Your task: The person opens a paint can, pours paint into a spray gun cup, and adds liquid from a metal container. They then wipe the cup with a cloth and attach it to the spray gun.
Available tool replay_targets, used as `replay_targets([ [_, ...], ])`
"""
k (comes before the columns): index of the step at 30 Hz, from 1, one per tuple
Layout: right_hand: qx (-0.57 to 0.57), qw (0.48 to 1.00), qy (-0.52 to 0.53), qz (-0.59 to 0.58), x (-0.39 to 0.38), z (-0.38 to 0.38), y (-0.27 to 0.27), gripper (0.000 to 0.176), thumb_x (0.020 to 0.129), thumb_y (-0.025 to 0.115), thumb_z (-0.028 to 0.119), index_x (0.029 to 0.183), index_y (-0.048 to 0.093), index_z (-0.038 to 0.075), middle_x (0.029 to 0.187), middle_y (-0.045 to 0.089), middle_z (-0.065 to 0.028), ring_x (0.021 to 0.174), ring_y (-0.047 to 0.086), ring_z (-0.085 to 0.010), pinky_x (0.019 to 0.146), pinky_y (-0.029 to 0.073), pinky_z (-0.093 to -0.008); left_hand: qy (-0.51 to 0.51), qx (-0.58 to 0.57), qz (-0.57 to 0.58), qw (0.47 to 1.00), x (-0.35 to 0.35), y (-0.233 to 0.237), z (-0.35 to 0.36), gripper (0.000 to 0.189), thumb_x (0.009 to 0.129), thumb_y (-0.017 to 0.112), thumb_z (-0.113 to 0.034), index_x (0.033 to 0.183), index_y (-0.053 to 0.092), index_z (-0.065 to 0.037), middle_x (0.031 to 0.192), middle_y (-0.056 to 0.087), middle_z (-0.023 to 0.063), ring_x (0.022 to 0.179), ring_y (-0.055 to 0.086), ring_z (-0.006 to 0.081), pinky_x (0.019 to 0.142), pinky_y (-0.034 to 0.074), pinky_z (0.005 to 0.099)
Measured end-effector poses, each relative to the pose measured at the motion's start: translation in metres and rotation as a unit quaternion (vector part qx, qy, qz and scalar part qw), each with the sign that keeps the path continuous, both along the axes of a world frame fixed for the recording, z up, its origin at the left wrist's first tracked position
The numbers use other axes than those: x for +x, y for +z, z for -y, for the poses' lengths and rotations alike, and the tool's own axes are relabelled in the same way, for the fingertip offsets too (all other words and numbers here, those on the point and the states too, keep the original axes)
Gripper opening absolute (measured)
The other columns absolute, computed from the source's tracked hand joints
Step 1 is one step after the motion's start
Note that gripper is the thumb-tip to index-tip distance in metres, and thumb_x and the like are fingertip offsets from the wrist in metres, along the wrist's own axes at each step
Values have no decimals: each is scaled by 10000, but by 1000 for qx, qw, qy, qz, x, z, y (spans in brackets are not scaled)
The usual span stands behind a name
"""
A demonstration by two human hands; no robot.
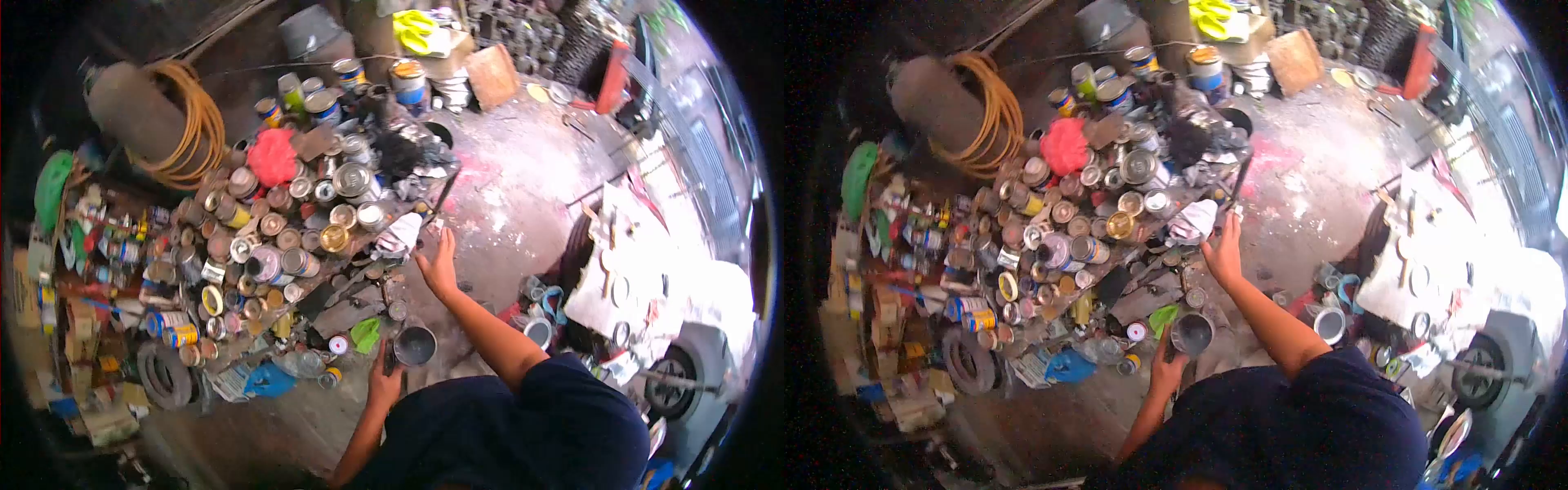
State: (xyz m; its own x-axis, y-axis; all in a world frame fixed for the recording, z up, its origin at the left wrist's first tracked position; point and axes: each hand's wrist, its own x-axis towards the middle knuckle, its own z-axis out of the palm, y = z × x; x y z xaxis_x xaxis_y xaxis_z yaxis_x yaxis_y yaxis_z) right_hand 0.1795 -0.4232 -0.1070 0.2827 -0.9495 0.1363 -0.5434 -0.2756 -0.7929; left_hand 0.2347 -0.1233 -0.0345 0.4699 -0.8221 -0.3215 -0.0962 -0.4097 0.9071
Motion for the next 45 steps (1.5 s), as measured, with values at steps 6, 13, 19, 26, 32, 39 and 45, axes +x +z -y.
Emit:
replay_targets([
  [6, 258, 962, 86, -28, -173, -97, 56, 774, 908, 723, 227, 1525, 343, -43, 1508, 424, -299, 1395, 448, -442, 1147, 399, -447, -103, -17, 71, 992, -28, 47, 58, 752, 954, 682, -106, 1611, 318, -82, 1532, 484, 263, 1428, 473, 380, 1147, 397, 412],
  [13, 429, 902, 41, 34, -361, -203, 133, 534, 973, 677, 319, 1401, 566, 18, 1324, 651, -215, 1190, 650, -308, 1010, 493, -401, -173, -29, 24, 984, -98, 58, 96, 708, 1008, 667, -222, 1600, 322, -43, 1508, 513, 249, 1375, 529, 344, 1105, 440, 405],
  [19, 246, 964, -71, -66, -475, -264, 190, 317, 910, 715, 152, 1203, 670, 41, 1156, 644, -178, 1110, 622, -347, 918, 499, -407, -136, 56, -178, 973, -186, 96, 106, 538, 1026, 643, -242, 1477, 448, -23, 1322, 619, 152, 1166, 650, 275, 821, 628, 381],
  [26, -26, 953, -295, -71, -605, -274, 200, 331, 914, 695, 112, 1213, 617, -5, 1197, 573, -197, 1153, 573, -371, 1021, 449, -417, -135, 121, -232, 956, -262, 84, 117, 321, 1011, 634, -353, 1216, 630, -106, 1001, 666, 41, 849, 658, 163, 527, 530, 301],
  [32, -70, 899, -312, -298, -667, -287, 138, 532, 925, 709, 351, 1325, 610, 15, 1407, 563, -196, 1277, 545, -376, 1104, 387, -507, -104, 118, -208, 965, -305, 68, 136, 195, 1023, 617, -280, 1020, 602, -85, 795, 554, 10, 614, 525, 121, 469, 465, 274],
  [39, -80, 901, -315, -288, -662, -288, 131, 477, 932, 682, 396, 1252, 666, 43, 1303, 661, -132, 1216, 603, -324, 1073, 412, -481, -74, 153, -219, 961, -323, 88, 139, 217, 1015, 641, -297, 976, 557, -101, 772, 539, -5, 603, 497, 91, 427, 363, 248],
  [45, -74, 907, -319, -264, -662, -287, 137, 450, 920, 688, 381, 1223, 678, 48, 1253, 684, -124, 1172, 624, -315, 1047, 427, -468, -82, 158, -210, 961, -331, 90, 142, 259, 1017, 643, -301, 912, 555, -81, 772, 536, 1, 597, 483, 75, 415, 354, 230],
])
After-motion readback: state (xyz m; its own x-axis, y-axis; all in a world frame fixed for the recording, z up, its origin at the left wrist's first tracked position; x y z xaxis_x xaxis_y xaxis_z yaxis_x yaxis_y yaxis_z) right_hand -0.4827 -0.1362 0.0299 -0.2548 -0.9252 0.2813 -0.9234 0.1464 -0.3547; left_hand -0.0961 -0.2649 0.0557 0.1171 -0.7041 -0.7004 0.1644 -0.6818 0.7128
